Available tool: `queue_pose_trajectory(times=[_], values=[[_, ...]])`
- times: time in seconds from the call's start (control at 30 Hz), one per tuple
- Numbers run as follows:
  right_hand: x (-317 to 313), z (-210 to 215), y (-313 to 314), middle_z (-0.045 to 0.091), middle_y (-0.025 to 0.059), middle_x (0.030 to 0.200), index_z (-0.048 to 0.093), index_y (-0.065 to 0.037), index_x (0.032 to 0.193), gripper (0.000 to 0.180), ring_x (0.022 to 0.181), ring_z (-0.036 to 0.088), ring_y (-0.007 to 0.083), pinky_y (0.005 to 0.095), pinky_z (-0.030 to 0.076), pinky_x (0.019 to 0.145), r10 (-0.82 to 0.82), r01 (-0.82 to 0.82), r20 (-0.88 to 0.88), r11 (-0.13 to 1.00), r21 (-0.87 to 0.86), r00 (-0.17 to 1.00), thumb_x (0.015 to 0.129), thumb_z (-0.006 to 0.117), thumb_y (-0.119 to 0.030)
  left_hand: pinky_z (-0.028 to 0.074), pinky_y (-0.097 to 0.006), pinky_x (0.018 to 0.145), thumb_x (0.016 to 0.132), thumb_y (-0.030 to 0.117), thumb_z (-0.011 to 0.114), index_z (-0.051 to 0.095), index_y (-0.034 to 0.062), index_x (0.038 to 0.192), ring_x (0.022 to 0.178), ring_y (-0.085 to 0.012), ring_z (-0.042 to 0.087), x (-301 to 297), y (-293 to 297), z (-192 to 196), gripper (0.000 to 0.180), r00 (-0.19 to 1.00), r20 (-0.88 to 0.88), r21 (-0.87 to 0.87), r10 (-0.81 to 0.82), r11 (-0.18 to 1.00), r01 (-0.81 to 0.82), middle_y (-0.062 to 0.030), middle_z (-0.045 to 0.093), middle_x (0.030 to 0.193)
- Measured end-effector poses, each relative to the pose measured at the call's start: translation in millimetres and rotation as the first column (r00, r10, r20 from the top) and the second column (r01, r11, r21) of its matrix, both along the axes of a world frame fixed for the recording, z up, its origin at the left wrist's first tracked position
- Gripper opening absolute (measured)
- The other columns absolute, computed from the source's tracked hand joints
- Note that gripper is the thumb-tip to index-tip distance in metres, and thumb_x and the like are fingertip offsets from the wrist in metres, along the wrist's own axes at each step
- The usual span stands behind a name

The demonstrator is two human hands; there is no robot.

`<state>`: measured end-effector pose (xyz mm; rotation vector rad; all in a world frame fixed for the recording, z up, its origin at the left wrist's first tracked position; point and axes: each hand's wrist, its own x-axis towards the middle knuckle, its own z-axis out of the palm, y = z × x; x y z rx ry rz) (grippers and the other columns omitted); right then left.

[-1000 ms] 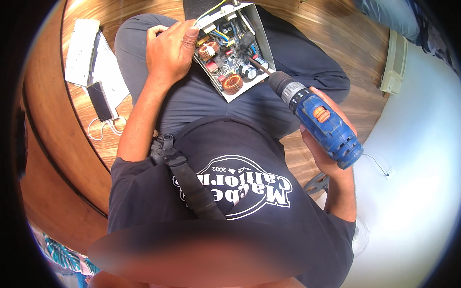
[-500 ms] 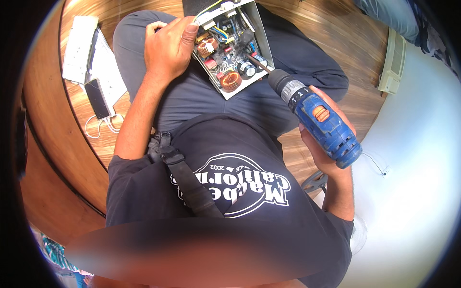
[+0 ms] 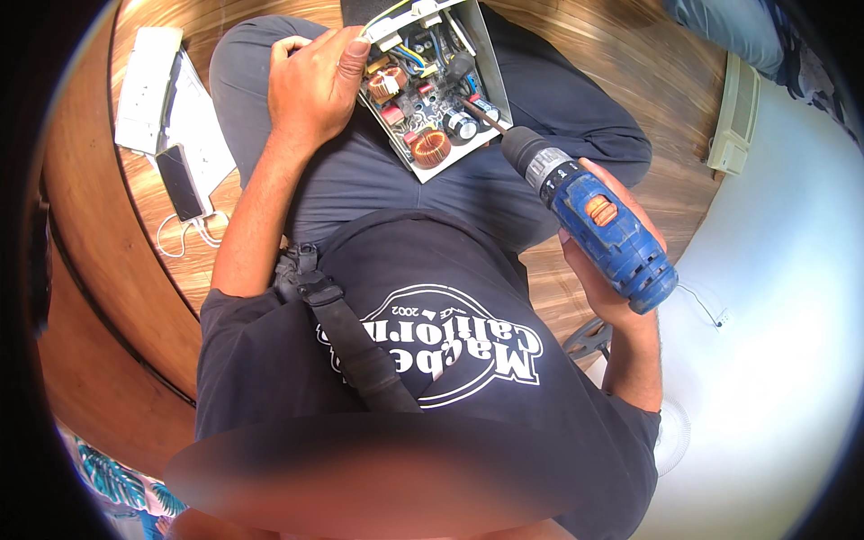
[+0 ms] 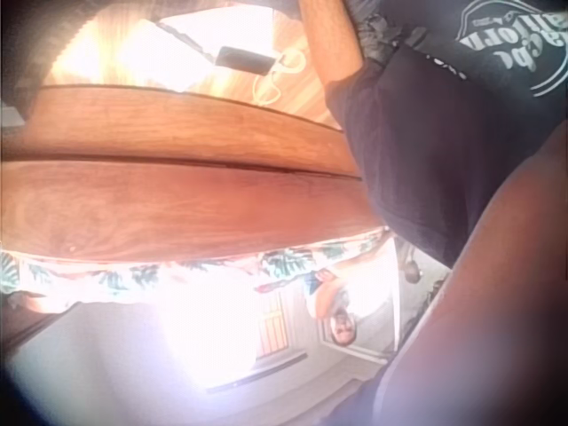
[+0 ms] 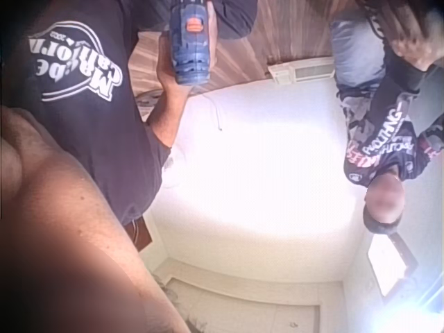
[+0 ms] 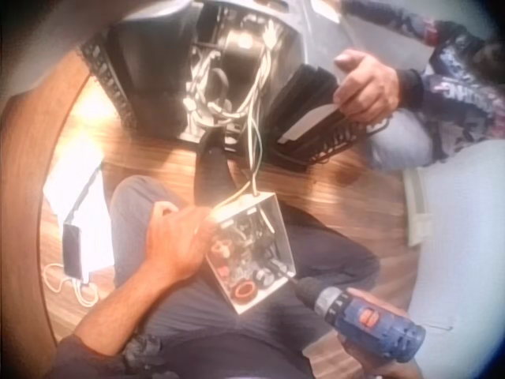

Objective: The person sits on the floor and uses a cordless drill to remove screws from a metal enclosure and its internal components. They remove the outer casing, then unscrew and detach internal parts including a heat sink and circuit board sections.

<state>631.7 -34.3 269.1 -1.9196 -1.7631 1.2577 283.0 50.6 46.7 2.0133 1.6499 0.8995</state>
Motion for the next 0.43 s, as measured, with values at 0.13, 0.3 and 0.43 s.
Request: queue_pose_trajectory(times=[0.13, 0.3, 0.43], values=[[0.5, 0.3, -0.5, 0.075, 0.0177, 0.148, 0.067, 0.001, 0.154, 0.069, 0.130, 0.075, 0.0250, 0.0399, 0.057, 0.115, 0.001, -0.001, 0.003, 1.000, -0.001, 1.000, 0.087, 0.083, 0.008, 0.044, -0.044, 0.095, 0.121, 0.058, 0.043, 0.081, 0.0131, 0.112, 0.087, -0.0270, 0.072, 0.7, -0.4, -1.3, 0.059, 1.000, 0.008, 0.026, 0.009, 1.000, -0.009, -0.0023, 0.077, 0.090], [0.2, 1.4, -0.9, 0.074, 0.0177, 0.149, 0.067, 0.001, 0.154, 0.069, 0.131, 0.075, 0.0252, 0.0400, 0.057, 0.116, 0.003, -0.003, 0.007, 1.000, -0.001, 1.000, 0.088, 0.083, 0.009, 0.044, -0.044, 0.095, 0.121, 0.058, 0.043, 0.081, 0.0135, 0.112, 0.087, -0.0272, 0.071, 0.8, 0.1, -3.2, 0.059, 1.000, 0.011, 0.036, 0.011, 0.999, -0.012, -0.0022, 0.077, 0.089], [0.4, 2.0, -1.2, 0.074, 0.0175, 0.150, 0.067, 0.001, 0.154, 0.069, 0.132, 0.074, 0.0254, 0.0402, 0.057, 0.116, 0.004, -0.004, 0.012, 1.000, -0.004, 1.000, 0.088, 0.083, 0.008, 0.045, -0.044, 0.095, 0.121, 0.058, 0.042, 0.081, 0.0141, 0.112, 0.086, -0.0273, 0.071, 0.7, 0.7, -3.8, 0.059, 1.000, 0.006, 0.036, 0.006, 0.999, -0.006, -0.0023, 0.076, 0.088]])
